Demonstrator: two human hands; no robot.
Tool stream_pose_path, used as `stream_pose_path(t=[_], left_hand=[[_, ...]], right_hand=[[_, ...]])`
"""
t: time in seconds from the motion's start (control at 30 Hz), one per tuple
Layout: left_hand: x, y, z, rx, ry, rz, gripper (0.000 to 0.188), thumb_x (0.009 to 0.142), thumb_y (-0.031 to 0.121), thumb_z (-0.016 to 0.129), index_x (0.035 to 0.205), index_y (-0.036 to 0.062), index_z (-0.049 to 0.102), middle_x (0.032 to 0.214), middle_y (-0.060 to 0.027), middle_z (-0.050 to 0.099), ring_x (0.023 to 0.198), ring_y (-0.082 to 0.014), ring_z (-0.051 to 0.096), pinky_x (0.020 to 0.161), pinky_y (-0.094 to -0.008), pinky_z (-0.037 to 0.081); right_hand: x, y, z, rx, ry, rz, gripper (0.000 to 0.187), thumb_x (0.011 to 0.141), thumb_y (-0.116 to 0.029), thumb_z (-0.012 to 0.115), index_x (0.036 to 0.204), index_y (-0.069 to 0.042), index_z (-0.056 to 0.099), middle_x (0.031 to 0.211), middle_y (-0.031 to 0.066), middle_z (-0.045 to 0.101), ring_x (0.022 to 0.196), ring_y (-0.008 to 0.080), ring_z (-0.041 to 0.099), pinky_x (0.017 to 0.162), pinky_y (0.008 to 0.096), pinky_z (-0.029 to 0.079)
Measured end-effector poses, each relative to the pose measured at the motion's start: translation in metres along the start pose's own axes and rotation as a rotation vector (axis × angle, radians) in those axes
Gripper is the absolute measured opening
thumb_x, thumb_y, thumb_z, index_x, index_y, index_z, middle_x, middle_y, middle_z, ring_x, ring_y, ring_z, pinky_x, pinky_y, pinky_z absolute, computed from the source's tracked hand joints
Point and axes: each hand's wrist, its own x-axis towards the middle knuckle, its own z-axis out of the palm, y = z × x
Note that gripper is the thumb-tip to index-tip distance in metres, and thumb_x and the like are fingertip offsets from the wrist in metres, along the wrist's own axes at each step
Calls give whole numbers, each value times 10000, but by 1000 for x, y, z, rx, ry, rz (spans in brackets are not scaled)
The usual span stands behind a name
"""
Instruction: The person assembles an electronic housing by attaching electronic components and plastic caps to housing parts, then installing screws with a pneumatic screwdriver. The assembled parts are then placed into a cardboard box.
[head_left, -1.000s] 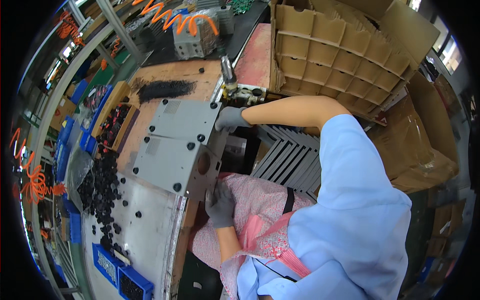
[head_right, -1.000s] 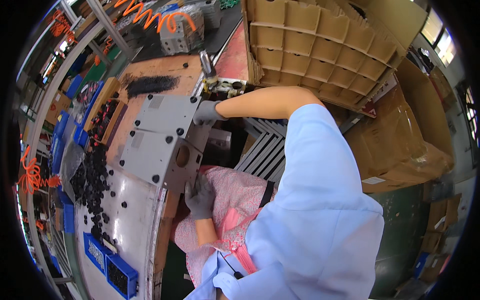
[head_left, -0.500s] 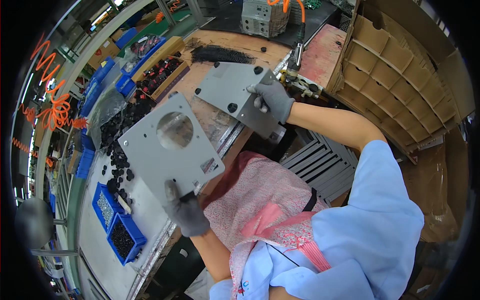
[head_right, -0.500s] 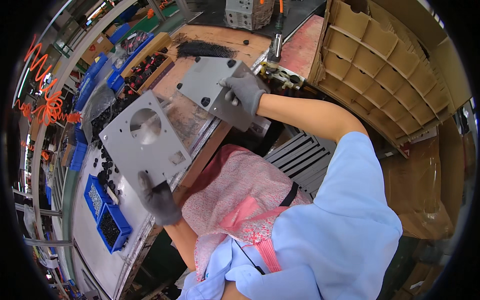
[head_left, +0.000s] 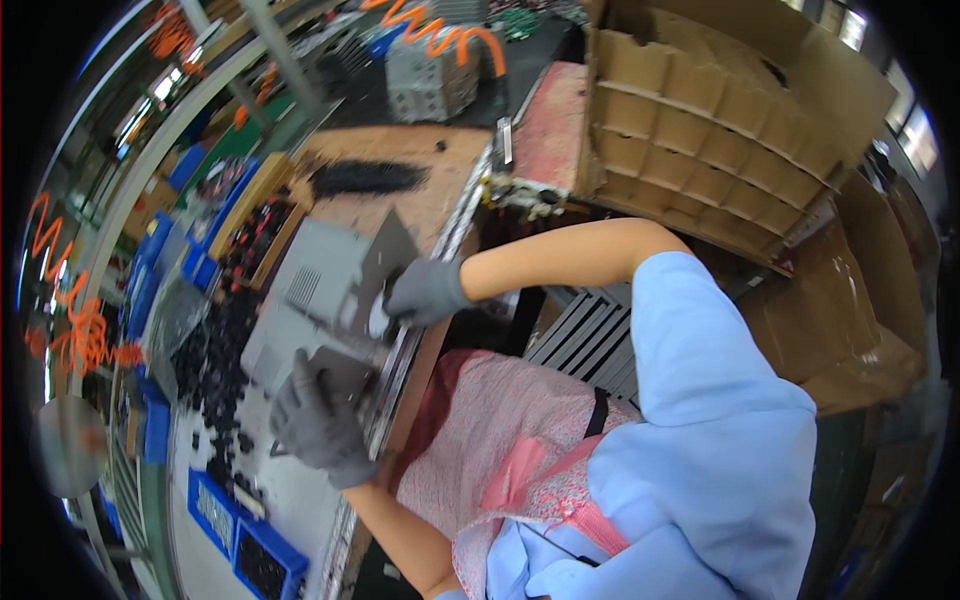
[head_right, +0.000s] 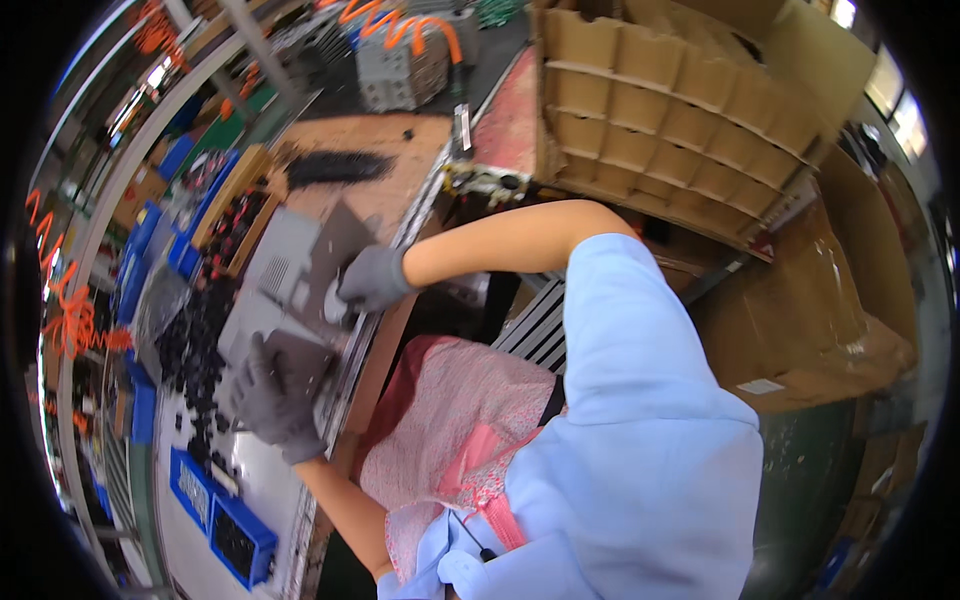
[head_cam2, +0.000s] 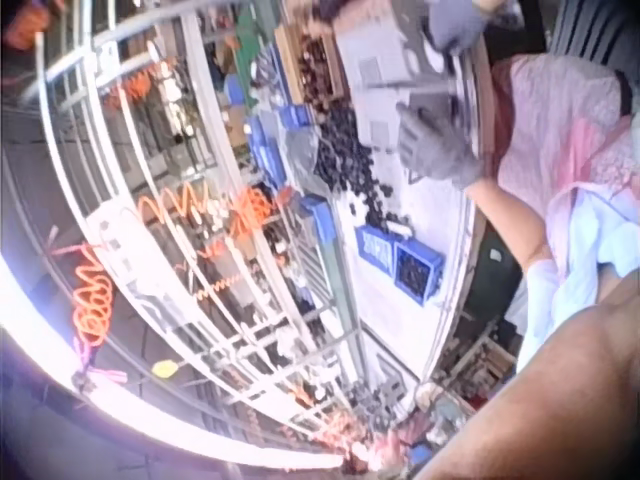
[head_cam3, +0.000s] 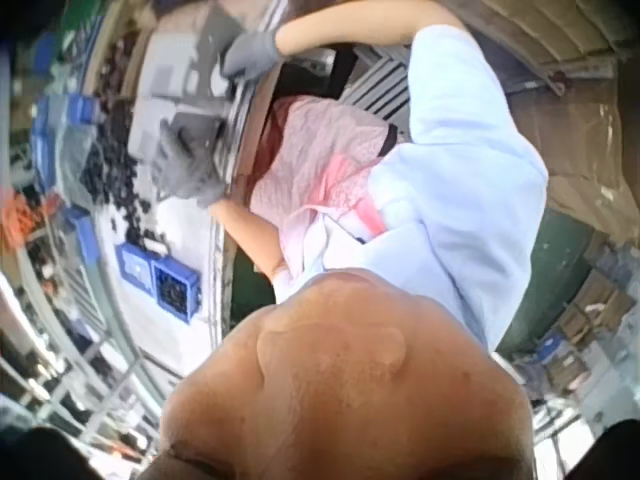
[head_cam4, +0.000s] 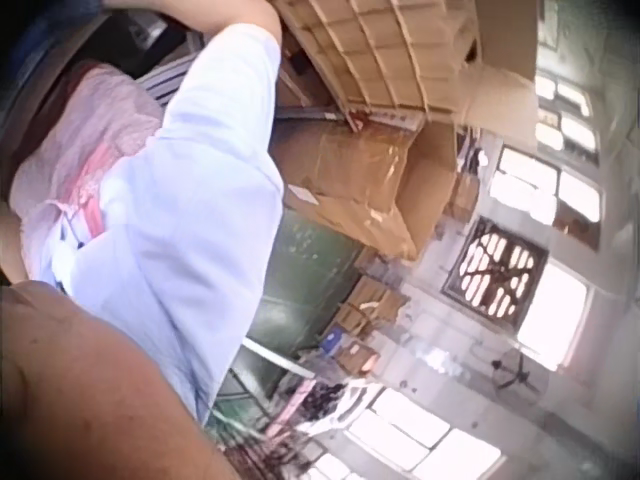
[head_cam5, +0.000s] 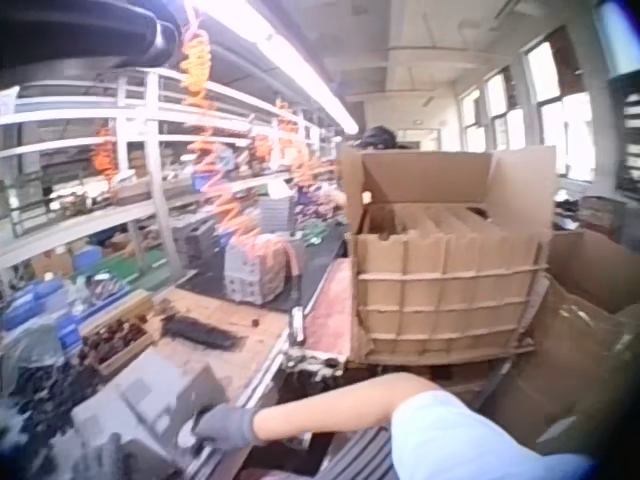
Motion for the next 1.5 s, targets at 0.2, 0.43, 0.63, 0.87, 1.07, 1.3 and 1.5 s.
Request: stream_pose_path(t=[0.2, 0.43, 0.63, 0.87, 1.07, 1.3, 1.5], left_hand=[[1, -9, 11, 84, 57, -11, 411, 808, 231, 534, 1204, 125, 505, 999, -80, 575, 936, -264, 515, 897, -413, 358], [6, -5, 12, 109, 70, 24, 420, 813, 199, 550, 1222, 127, 494, 996, -68, 573, 935, -251, 522, 920, -407, 355], [4, -7, 17, 103, 86, 16, 422, 826, 214, 544, 1237, 143, 482, 1023, -71, 571, 942, -234, 524, 929, -396, 348], [3, -10, 19, 128, 94, 26, 412, 849, 258, 526, 1240, 140, 478, 1035, -75, 569, 947, -237, 521, 915, -390, 351], [2, -11, 20, 152, 80, 17, 408, 855, 265, 511, 1242, 138, 475, 1037, -73, 567, 936, -240, 519, 901, -392, 357], [2, -8, 18, 123, 115, 40, 416, 838, 272, 517, 1227, 129, 484, 1027, -71, 568, 944, -240, 517, 901, -398, 356], [0, -9, 17, 130, 82, 15, 401, 849, 274, 512, 1220, 124, 489, 1030, -75, 565, 936, -239, 518, 888, -397, 365]], right_hand=[[-48, -4, -78, -408, 51, -168, 122, 703, -175, 525, 795, -97, 541, 801, 101, 545, 734, 288, 582, 642, 393, 478], [-182, 76, -261, -1151, 754, 497, 77, 754, -168, 565, 806, -126, 602, 770, 52, 598, 680, 220, 595, 590, 339, 486], [-349, 65, -331, -959, 745, 1571, 261, 784, -330, 517, 909, -135, 637, 979, 87, 620, 891, 236, 594, 761, 340, 463], [-418, 32, -307, -432, 604, 1655, 616, 847, -572, 343, 1175, -78, 510, 1239, 136, 486, 1140, 278, 462, 957, 350, 343], [-339, 20, -293, -283, 555, 1440, 904, 764, -708, 340, 1400, -94, 152, 1362, 167, 346, 1258, 293, 338, 1019, 368, 281], [-268, 29, -295, -72, 252, 1419, 1021, 687, -748, 413, 1408, -98, 99, 1282, 191, 438, 1144, 316, 457, 970, 404, 330], [-236, 55, -291, 67, 173, 1278, 783, 715, -637, 503, 1277, -99, 412, 1230, 106, 476, 832, 204, 575, 797, 361, 435]])
